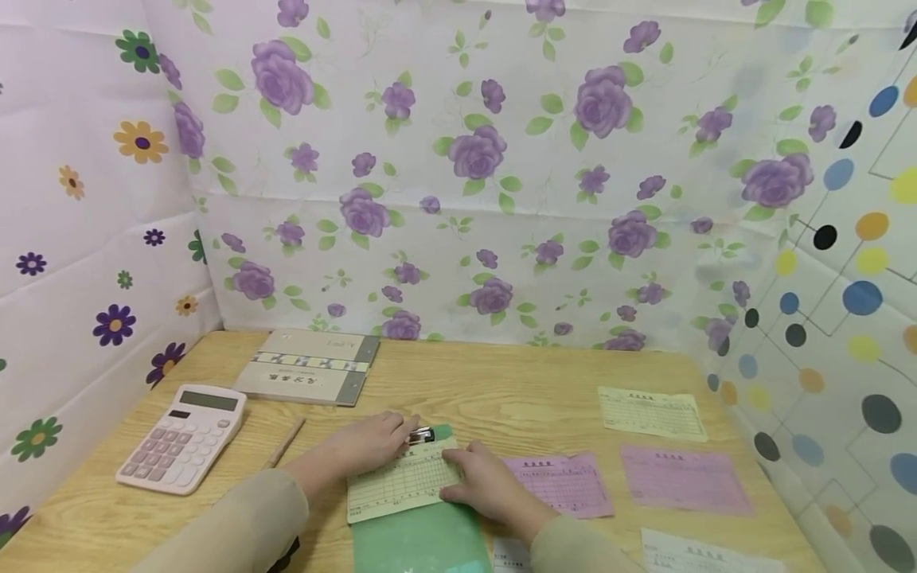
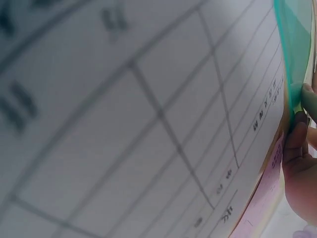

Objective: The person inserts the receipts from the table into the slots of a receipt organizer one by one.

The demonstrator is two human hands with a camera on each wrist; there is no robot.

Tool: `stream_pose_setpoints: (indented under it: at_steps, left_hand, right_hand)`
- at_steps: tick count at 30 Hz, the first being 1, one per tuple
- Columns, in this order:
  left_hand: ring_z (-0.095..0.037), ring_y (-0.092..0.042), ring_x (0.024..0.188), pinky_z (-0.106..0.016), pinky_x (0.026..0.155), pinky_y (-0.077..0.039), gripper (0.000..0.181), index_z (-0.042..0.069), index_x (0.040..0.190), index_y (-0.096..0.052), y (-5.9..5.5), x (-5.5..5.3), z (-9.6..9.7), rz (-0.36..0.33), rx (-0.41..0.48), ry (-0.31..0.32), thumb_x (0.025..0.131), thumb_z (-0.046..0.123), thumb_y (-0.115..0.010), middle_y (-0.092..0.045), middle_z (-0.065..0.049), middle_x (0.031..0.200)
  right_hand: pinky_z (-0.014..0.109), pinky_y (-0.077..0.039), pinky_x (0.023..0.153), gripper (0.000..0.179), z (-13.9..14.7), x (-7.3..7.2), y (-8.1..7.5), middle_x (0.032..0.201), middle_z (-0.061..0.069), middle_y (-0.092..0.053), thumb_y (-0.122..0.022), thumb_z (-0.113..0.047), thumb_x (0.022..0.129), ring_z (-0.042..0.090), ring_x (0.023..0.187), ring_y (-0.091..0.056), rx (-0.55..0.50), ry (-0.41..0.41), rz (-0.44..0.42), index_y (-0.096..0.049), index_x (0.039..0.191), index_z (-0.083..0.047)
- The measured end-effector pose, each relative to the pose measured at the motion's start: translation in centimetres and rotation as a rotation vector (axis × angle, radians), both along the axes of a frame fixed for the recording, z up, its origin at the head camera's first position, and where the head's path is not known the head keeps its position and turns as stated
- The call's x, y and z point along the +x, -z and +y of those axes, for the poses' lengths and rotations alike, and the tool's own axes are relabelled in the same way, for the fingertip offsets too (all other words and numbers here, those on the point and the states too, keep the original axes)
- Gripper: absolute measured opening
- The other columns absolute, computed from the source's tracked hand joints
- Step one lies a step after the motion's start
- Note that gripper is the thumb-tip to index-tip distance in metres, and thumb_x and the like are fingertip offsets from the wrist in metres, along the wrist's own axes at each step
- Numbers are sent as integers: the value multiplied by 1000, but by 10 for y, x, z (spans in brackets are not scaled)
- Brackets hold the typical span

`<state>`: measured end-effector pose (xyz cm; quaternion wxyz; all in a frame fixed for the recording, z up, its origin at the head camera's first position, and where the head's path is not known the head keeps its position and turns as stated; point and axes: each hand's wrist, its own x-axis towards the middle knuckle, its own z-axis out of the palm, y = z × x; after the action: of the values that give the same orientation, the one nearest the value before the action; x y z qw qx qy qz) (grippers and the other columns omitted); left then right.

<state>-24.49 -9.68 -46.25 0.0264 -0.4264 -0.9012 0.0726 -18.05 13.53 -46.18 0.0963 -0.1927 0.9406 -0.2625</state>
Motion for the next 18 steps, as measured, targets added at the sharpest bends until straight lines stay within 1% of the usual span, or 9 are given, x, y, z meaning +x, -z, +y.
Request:
stream_pose_setpoints:
  at_steps: [2,4,6,9,12,14,16,18]
  left_hand:
    - [-19,-54,102,-29,86,-47,50,1,143,-33,0,0,0,-3,-4,-1,102,29,-38,-54,-7,109]
    - [-19,-54,102,-29,86,-47,50,1,144,-32,0,0,0,2,-8,3,102,29,-37,-54,-8,110]
    - [-19,-54,104,-30,86,-47,50,1,144,-32,1,0,-1,3,-8,4,102,29,-38,-54,-9,111]
    - [-20,-54,105,-31,88,-47,50,2,144,-32,1,0,-1,-2,-6,1,102,30,-38,-53,-9,112]
    - [-21,-53,106,-31,89,-46,50,2,144,-33,1,0,-2,-9,-3,-2,102,30,-38,-53,-9,114]
    - [-21,-53,107,-32,90,-46,50,2,144,-33,1,0,-2,-13,-1,0,102,30,-38,-53,-10,115]
    - [-21,-53,108,-32,90,-45,50,1,144,-33,1,0,-2,-15,3,0,102,30,-38,-53,-10,116]
    - [-21,-53,107,-32,90,-45,51,1,143,-33,1,0,-2,-17,12,-2,102,30,-38,-53,-10,115]
  right_hand:
    - [30,-43,66,62,-1,-1,-1,98,2,-52,-73,-39,80,12,76,-48,-2,0,-16,-55,132,-12]
    - [29,-41,63,62,-2,-1,-3,96,2,-52,-72,-38,80,12,73,-45,-7,-3,-26,-54,133,-11]
    - [30,-41,63,62,-3,-2,-5,95,3,-54,-71,-38,81,12,72,-45,-5,-6,-35,-53,134,-11]
    - [32,-42,66,62,-4,-4,-6,96,4,-57,-71,-38,81,12,73,-46,-2,-16,-34,-52,134,-11]
    - [32,-43,67,62,-6,-8,-6,86,0,-58,-70,-37,83,11,68,-45,-5,-18,-50,-51,135,-11]
    - [31,-43,64,62,-6,-11,-6,76,-2,-57,-69,-36,83,11,61,-43,-12,-21,-58,-51,136,-10]
    - [30,-43,64,61,-7,-13,-6,74,-4,-59,-69,-36,84,10,58,-41,-11,-17,-67,-50,136,-11]
    - [30,-44,60,61,-6,-15,-6,67,-4,-56,-69,-34,84,9,52,-39,-18,-12,-83,-49,137,-11]
